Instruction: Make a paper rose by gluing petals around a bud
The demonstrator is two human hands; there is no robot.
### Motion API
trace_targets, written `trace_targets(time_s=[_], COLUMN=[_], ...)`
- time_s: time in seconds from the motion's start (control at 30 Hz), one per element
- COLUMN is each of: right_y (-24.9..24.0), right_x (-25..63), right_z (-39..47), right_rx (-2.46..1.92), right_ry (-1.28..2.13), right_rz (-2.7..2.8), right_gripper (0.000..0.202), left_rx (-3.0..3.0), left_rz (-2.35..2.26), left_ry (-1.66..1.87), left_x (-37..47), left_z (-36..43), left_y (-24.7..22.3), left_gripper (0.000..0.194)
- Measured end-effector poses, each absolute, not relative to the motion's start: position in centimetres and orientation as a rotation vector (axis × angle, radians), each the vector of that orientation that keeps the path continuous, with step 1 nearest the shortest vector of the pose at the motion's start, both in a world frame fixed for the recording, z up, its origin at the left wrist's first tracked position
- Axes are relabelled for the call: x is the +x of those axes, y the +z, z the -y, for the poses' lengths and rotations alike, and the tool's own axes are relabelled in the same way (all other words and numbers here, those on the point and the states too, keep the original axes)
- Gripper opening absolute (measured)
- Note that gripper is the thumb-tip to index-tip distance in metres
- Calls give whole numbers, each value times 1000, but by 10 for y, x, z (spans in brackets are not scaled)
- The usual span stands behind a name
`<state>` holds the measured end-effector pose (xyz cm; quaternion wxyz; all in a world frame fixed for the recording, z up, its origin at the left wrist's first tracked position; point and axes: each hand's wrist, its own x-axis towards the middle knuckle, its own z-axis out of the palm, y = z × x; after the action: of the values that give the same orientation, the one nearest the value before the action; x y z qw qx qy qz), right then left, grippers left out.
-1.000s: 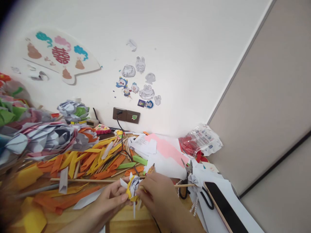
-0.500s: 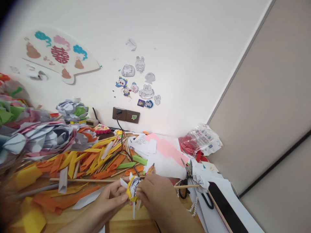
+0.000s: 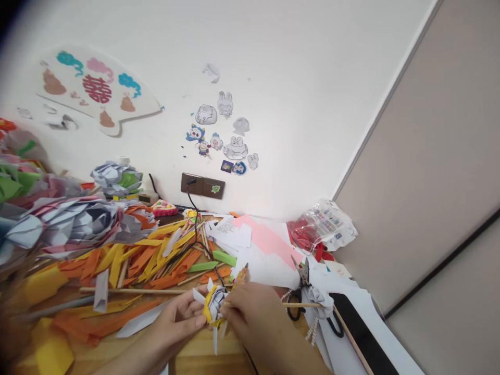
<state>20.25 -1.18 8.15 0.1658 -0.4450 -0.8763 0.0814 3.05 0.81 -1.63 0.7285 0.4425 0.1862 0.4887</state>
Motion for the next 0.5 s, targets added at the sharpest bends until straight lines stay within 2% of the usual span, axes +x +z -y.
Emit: trace_targets(time_s=[0.2, 0.5], right_y=[83, 70], right_x=[201, 205], right_z=[10, 8], right_rx=[-1284, -1045], right_ry=[171, -198], right_rz=[2543, 2494], right_gripper=[14, 15], left_rx=[965, 906], left_rz=[-444, -466], left_ry=[1069, 1125], left_x=[32, 32], left_z=[-9, -8], left_y=[-18, -15], left_gripper=[51, 46])
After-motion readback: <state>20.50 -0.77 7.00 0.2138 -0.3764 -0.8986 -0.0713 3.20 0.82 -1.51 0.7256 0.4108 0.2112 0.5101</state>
